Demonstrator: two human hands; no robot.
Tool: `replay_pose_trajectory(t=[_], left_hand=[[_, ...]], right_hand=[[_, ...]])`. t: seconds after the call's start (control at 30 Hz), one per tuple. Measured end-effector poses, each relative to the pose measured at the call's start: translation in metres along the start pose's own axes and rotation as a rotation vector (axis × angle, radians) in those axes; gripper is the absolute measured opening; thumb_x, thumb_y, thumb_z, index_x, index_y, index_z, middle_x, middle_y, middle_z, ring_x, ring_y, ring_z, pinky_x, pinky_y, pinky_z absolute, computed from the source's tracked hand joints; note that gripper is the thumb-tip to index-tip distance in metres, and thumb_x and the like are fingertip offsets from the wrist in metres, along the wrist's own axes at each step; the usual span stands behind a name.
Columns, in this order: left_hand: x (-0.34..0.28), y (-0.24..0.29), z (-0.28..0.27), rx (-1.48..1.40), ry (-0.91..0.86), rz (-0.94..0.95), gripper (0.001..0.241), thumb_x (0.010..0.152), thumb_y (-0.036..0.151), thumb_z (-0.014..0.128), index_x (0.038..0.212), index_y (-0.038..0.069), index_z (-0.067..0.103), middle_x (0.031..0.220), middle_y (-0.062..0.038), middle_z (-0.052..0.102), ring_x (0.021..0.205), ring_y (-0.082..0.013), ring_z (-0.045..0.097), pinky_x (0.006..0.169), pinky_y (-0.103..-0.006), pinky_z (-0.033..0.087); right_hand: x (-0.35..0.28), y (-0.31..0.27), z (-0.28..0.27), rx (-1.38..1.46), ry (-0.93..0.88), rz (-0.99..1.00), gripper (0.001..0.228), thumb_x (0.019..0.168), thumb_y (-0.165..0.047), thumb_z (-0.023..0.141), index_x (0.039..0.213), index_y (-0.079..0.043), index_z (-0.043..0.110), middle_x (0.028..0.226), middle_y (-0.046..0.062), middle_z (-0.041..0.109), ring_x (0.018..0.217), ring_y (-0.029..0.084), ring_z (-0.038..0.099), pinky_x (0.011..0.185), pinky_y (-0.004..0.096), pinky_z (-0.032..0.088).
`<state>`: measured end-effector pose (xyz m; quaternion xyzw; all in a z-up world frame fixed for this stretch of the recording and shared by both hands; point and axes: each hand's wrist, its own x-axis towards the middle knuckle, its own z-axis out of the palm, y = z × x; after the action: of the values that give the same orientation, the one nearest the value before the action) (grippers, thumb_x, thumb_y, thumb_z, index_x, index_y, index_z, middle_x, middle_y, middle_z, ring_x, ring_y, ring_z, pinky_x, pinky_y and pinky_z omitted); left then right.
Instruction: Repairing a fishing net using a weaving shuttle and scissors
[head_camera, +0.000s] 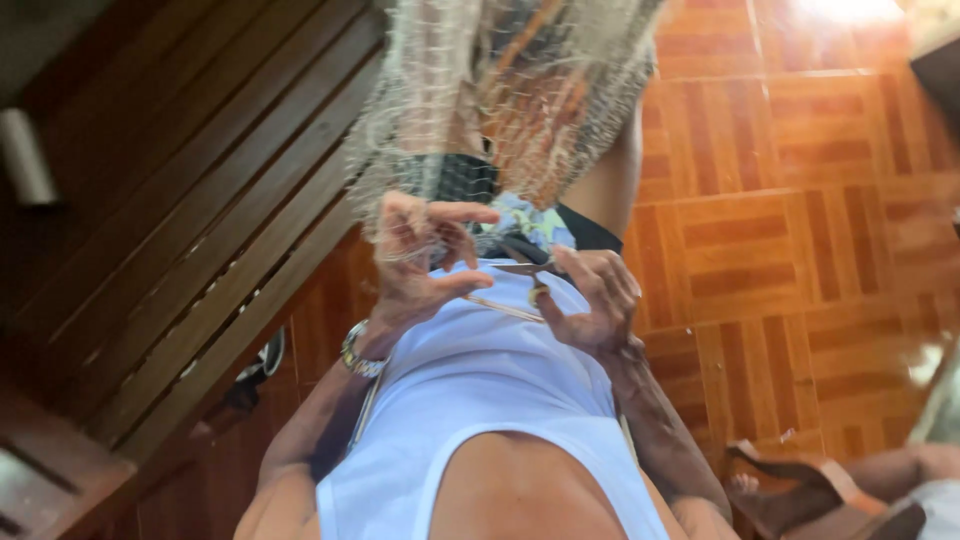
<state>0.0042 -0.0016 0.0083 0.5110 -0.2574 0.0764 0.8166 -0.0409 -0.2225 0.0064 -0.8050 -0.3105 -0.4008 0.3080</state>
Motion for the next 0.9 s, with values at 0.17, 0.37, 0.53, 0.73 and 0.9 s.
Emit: replay_pose_trajectory(t=[0.17, 0.37, 0.53, 0.73, 0.9], left_hand=[[-0.004, -0.005, 0.001, -0.043, 0.013, 0.119, 0.060, 0.077, 0.007, 0.093, 0.097, 0.010, 0.036, 0.116, -0.021, 0.075, 0.063, -0.0121, 0.066, 0.047, -0.0170, 0.042], [-0.005, -0.006, -0.001, 0.040, 0.012, 0.129, 0.063, 0.079, 0.014, 0.092, 0.101, 0.013, 0.033, 0.118, -0.015, 0.076, 0.064, -0.0095, 0.067, 0.047, -0.0170, 0.041], [-0.005, -0.002, 0.000, 0.081, -0.004, 0.134, 0.061, 0.080, 0.016, 0.092, 0.102, 0.012, 0.035, 0.117, -0.014, 0.076, 0.065, -0.0093, 0.067, 0.047, -0.0170, 0.042], [-0.005, -0.002, 0.001, 0.086, -0.014, 0.134, 0.061, 0.080, 0.014, 0.092, 0.102, 0.011, 0.036, 0.118, -0.014, 0.076, 0.065, -0.0090, 0.068, 0.047, -0.0169, 0.042], [-0.005, -0.001, 0.001, 0.076, -0.024, 0.126, 0.059, 0.082, 0.014, 0.091, 0.103, 0.010, 0.036, 0.118, -0.013, 0.076, 0.067, -0.0080, 0.068, 0.049, -0.0160, 0.043]], right_hand=[[0.001, 0.002, 0.002, -0.019, 0.003, -0.041, 0.042, 0.089, -0.021, 0.079, 0.115, 0.011, 0.073, 0.079, 0.016, 0.066, 0.062, 0.029, 0.062, 0.061, 0.041, 0.053], [0.005, 0.004, 0.001, -0.096, -0.005, -0.084, 0.041, 0.090, -0.019, 0.078, 0.117, 0.011, 0.073, 0.080, 0.015, 0.064, 0.064, 0.028, 0.061, 0.061, 0.040, 0.052], [0.012, 0.004, 0.004, -0.129, -0.029, -0.123, 0.039, 0.092, -0.022, 0.077, 0.116, 0.009, 0.075, 0.081, 0.014, 0.064, 0.067, 0.028, 0.062, 0.062, 0.038, 0.052], [0.023, 0.003, 0.010, -0.144, -0.014, -0.142, 0.038, 0.092, -0.022, 0.078, 0.116, 0.007, 0.076, 0.082, 0.013, 0.065, 0.067, 0.027, 0.061, 0.063, 0.038, 0.052], [0.028, 0.003, 0.014, -0.123, -0.026, -0.133, 0.040, 0.089, -0.019, 0.082, 0.119, 0.005, 0.077, 0.080, 0.013, 0.065, 0.065, 0.028, 0.062, 0.062, 0.039, 0.051]])
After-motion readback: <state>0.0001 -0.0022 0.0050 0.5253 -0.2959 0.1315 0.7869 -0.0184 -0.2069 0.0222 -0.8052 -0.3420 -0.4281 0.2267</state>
